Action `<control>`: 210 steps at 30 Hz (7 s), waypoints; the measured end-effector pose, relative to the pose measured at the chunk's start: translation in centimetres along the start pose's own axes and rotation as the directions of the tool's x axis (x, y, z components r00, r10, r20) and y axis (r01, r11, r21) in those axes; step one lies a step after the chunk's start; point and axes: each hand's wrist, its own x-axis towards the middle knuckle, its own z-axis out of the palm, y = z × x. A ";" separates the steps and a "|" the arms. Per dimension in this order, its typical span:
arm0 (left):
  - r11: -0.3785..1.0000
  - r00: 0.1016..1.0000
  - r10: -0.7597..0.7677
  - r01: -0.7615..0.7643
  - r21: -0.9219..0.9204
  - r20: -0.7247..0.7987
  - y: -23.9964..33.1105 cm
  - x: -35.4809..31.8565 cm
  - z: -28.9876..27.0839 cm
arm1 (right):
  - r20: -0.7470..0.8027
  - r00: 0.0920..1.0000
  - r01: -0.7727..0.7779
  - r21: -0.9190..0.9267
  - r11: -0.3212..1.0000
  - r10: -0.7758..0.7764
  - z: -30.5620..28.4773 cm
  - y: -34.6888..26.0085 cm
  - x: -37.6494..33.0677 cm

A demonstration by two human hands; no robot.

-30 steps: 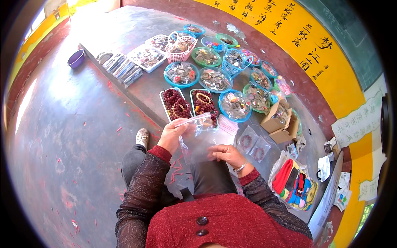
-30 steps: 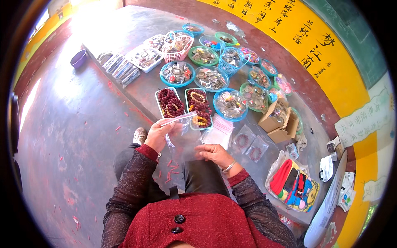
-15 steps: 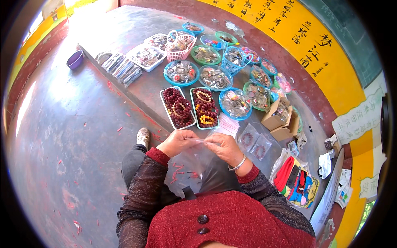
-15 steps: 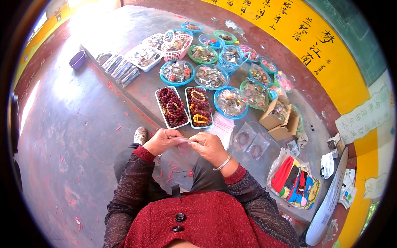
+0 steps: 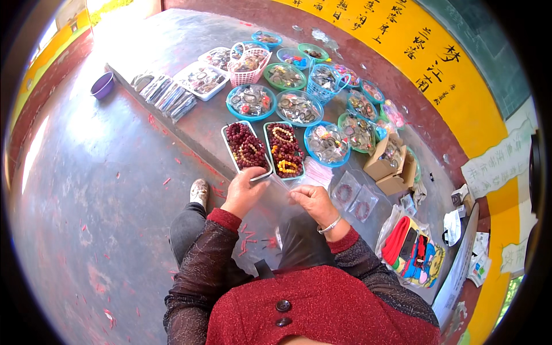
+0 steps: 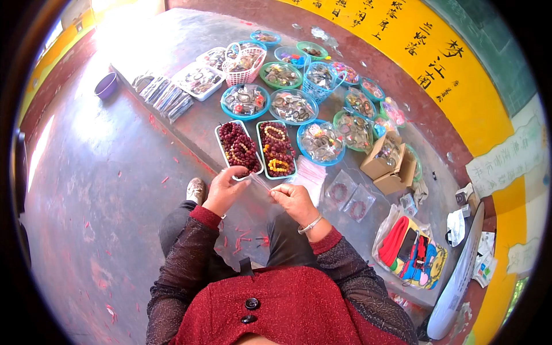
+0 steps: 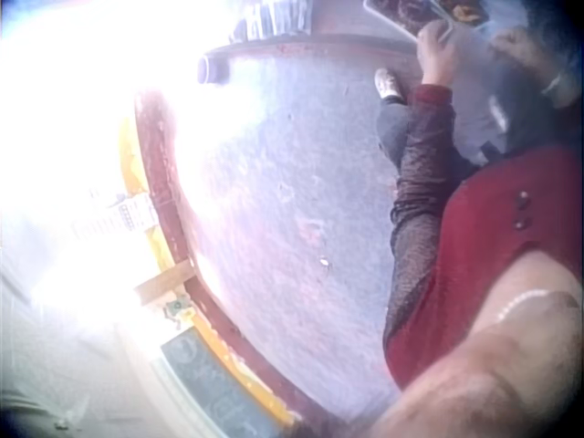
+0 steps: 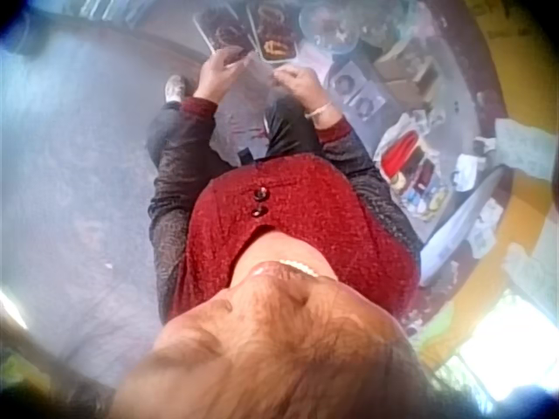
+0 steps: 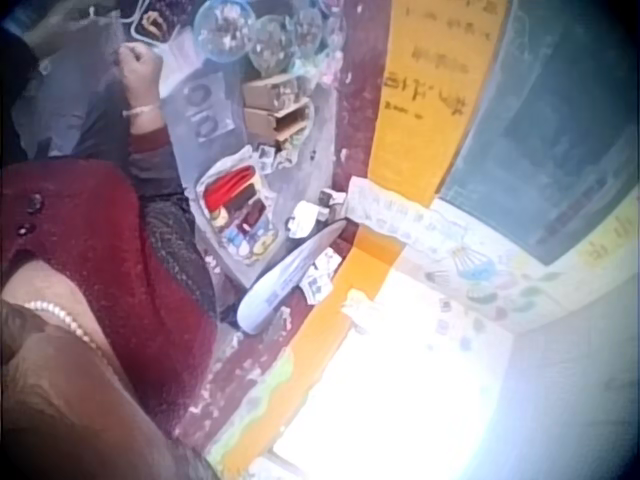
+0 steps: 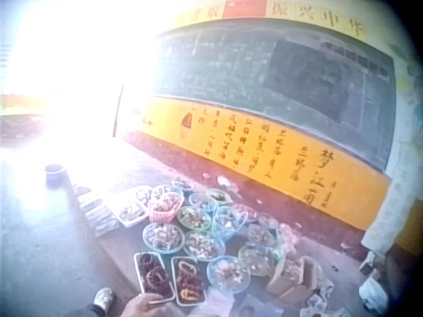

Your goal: The person sits on the floor and packs beaded bracelets into small plastic bags. They pick up bracelets from trays, place them into bags, and set the filled bags aside on the floor.

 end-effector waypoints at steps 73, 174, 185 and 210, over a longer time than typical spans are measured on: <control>0.853 0.958 -0.108 -0.049 0.520 0.267 -2.2 -1.4 1.3 | 0.439 0.898 0.399 -0.793 0.461 -0.022 5.2 3.5 -0.1; 0.871 0.917 -0.094 -0.112 0.477 0.388 -3.1 -0.9 1.2 | 0.154 0.651 0.544 -0.778 0.315 -0.743 -2.5 -4.7 -3.1; 0.870 0.919 -0.083 -0.122 0.478 0.385 -3.2 -1.0 1.4 | 0.145 0.453 0.533 -0.835 0.136 -0.880 -3.2 -3.3 -5.1; 0.917 0.933 -0.081 -0.068 0.393 0.350 -2.0 -0.7 1.0 | -0.299 0.950 0.035 0.396 0.918 0.093 0.4 -1.4 -2.1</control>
